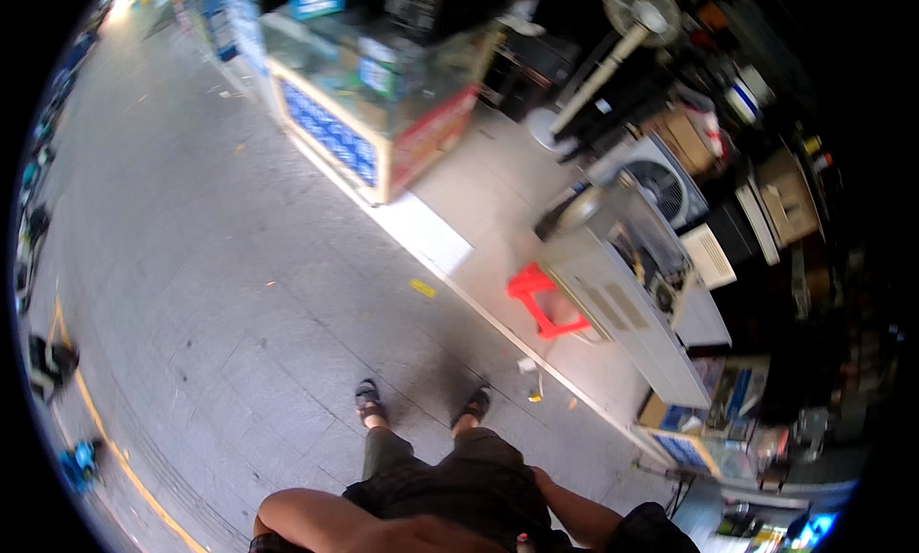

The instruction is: The person retrieves a cordless drill from a cluttered workbench and proceeds to work on the internal components of a disassembled appliance. They use the drill to manipulate screws or fasteners within the machine's housing while occasionally adjusting internal parts with their hand.

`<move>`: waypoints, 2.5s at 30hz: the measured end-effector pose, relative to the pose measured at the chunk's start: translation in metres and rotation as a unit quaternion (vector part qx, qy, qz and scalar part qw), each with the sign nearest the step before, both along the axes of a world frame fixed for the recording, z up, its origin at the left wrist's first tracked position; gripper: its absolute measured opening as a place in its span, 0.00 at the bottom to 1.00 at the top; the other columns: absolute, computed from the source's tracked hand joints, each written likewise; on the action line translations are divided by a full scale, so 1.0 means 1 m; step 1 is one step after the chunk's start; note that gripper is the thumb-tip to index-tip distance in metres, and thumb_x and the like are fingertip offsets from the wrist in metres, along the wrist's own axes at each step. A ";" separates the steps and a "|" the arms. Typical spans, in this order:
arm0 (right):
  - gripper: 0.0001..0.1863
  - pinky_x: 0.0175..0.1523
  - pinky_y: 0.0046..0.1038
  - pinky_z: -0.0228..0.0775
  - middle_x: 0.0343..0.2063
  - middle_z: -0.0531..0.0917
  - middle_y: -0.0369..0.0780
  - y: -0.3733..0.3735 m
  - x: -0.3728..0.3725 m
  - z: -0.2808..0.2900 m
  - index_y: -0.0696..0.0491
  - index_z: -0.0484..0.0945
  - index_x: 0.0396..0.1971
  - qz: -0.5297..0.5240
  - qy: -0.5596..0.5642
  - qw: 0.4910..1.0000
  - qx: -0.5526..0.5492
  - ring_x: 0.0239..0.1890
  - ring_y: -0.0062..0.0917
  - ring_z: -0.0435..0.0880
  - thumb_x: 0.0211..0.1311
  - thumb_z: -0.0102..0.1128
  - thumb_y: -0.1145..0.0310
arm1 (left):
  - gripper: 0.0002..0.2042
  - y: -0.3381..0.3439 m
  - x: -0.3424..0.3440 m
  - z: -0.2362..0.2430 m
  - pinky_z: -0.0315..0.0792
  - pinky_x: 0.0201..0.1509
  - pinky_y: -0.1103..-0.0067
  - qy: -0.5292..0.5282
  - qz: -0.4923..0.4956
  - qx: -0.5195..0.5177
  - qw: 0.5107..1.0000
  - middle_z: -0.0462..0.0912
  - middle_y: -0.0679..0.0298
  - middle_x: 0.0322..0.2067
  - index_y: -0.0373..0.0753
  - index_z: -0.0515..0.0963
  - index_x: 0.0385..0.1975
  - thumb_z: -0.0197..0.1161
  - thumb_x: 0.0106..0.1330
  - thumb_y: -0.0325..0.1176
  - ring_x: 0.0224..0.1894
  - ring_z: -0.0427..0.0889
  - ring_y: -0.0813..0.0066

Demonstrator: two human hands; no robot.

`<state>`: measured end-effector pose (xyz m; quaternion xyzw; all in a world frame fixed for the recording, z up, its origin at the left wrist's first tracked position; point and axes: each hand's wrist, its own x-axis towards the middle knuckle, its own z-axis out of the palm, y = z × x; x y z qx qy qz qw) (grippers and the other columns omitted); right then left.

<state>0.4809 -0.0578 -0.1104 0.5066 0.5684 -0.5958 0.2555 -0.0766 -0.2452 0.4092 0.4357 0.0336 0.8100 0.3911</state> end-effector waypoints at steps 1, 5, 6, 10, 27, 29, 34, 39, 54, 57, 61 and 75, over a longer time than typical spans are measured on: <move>0.19 0.55 0.38 0.76 0.46 0.87 0.46 0.001 -0.027 0.011 0.56 0.83 0.48 -0.020 0.008 1.000 -0.007 0.46 0.34 0.85 0.64 0.61 0.58 | 0.22 -0.032 -0.030 0.006 0.79 0.42 0.64 0.136 0.102 -0.056 0.984 0.80 0.40 0.44 0.24 0.73 0.53 0.61 0.69 0.39 0.44 0.84 0.48; 0.19 0.54 0.38 0.75 0.45 0.86 0.41 0.018 -0.136 0.066 0.59 0.82 0.49 -0.060 -0.013 0.997 -0.043 0.45 0.25 0.81 0.67 0.60 0.60 | 0.09 -0.098 -0.081 0.020 0.85 0.35 0.71 0.216 0.402 -0.010 0.890 0.87 0.44 0.35 0.25 0.81 0.43 0.65 0.68 0.25 0.37 0.90 0.56; 0.19 0.54 0.38 0.75 0.46 0.86 0.41 0.015 -0.164 0.070 0.58 0.82 0.49 -0.039 -0.026 0.998 -0.037 0.45 0.25 0.82 0.66 0.60 0.60 | 0.09 -0.112 -0.085 0.023 0.86 0.36 0.70 0.180 0.434 -0.017 0.883 0.87 0.43 0.36 0.25 0.81 0.42 0.64 0.68 0.25 0.37 0.90 0.55; 0.19 0.54 0.38 0.75 0.46 0.86 0.42 -0.002 -0.250 0.051 0.58 0.82 0.49 0.040 -0.058 0.997 -0.028 0.45 0.28 0.83 0.66 0.60 0.59 | 0.09 -0.138 -0.100 0.012 0.86 0.38 0.68 0.111 0.477 -0.098 0.866 0.86 0.38 0.38 0.25 0.80 0.43 0.62 0.71 0.25 0.38 0.90 0.52; 0.18 0.54 0.42 0.76 0.47 0.85 0.52 0.039 -0.512 0.030 0.54 0.85 0.43 0.650 -0.026 0.750 0.116 0.50 0.50 0.83 0.65 0.56 0.57 | 0.11 -0.147 -0.281 -0.016 0.85 0.33 0.71 0.152 0.505 -0.105 0.843 0.86 0.39 0.38 0.27 0.80 0.41 0.61 0.74 0.32 0.34 0.89 0.55; 0.18 0.55 0.42 0.75 0.46 0.85 0.51 0.029 -0.560 0.028 0.55 0.85 0.43 0.715 0.017 0.688 0.122 0.50 0.50 0.83 0.66 0.57 0.56 | 0.11 -0.172 -0.319 -0.030 0.85 0.33 0.70 0.123 0.466 -0.076 0.873 0.86 0.38 0.38 0.26 0.79 0.42 0.60 0.74 0.31 0.34 0.89 0.55; 0.18 0.55 0.41 0.75 0.45 0.85 0.52 -0.025 -0.668 0.047 0.56 0.83 0.46 0.643 0.016 0.759 0.103 0.51 0.49 0.82 0.67 0.57 0.58 | 0.12 -0.261 -0.432 -0.045 0.85 0.34 0.70 0.245 0.605 0.037 0.757 0.85 0.36 0.42 0.25 0.79 0.46 0.60 0.74 0.31 0.34 0.89 0.52; 0.21 0.55 0.39 0.74 0.45 0.84 0.56 -0.085 -0.815 0.092 0.58 0.78 0.51 0.442 0.082 0.873 0.190 0.51 0.47 0.83 0.70 0.54 0.56 | 0.11 -0.344 -0.501 -0.012 0.84 0.35 0.69 0.109 0.556 -0.028 0.824 0.84 0.35 0.44 0.25 0.78 0.46 0.60 0.74 0.28 0.35 0.89 0.50; 0.23 0.56 0.45 0.73 0.43 0.85 0.53 -0.122 -1.153 0.017 0.58 0.82 0.46 0.515 0.063 0.849 0.099 0.49 0.51 0.83 0.68 0.51 0.53 | 0.44 -0.312 -0.823 -0.008 0.68 0.66 0.48 -0.046 0.300 0.057 0.951 0.61 0.17 0.61 0.16 0.55 0.68 0.44 0.76 0.61 0.66 0.66 0.24; 0.21 0.52 0.42 0.75 0.41 0.85 0.51 -0.124 -1.253 0.043 0.59 0.82 0.45 0.451 0.056 0.883 0.119 0.45 0.45 0.84 0.69 0.52 0.55 | 0.48 -0.295 -0.885 0.022 0.68 0.65 0.46 -0.072 0.269 0.059 0.959 0.60 0.16 0.62 0.16 0.56 0.68 0.48 0.73 0.66 0.67 0.64 0.24; 0.18 0.44 0.33 0.77 0.38 0.85 0.44 -0.134 -1.348 0.039 0.58 0.81 0.46 0.342 0.041 0.937 0.062 0.38 0.31 0.85 0.69 0.53 0.59 | 0.56 -0.254 -0.975 0.017 0.66 0.66 0.45 -0.142 0.248 0.257 0.923 0.60 0.20 0.64 0.18 0.56 0.69 0.54 0.64 0.73 0.70 0.62 0.29; 0.28 0.59 0.42 0.72 0.46 0.85 0.54 -0.220 -1.606 0.081 0.59 0.81 0.50 0.397 -0.013 0.891 0.222 0.53 0.48 0.83 0.69 0.49 0.48 | 0.15 -0.615 -1.145 -0.489 0.78 0.56 0.62 0.378 -0.010 -0.872 0.311 0.84 0.51 0.51 0.39 0.84 0.46 0.59 0.63 0.35 0.54 0.83 0.52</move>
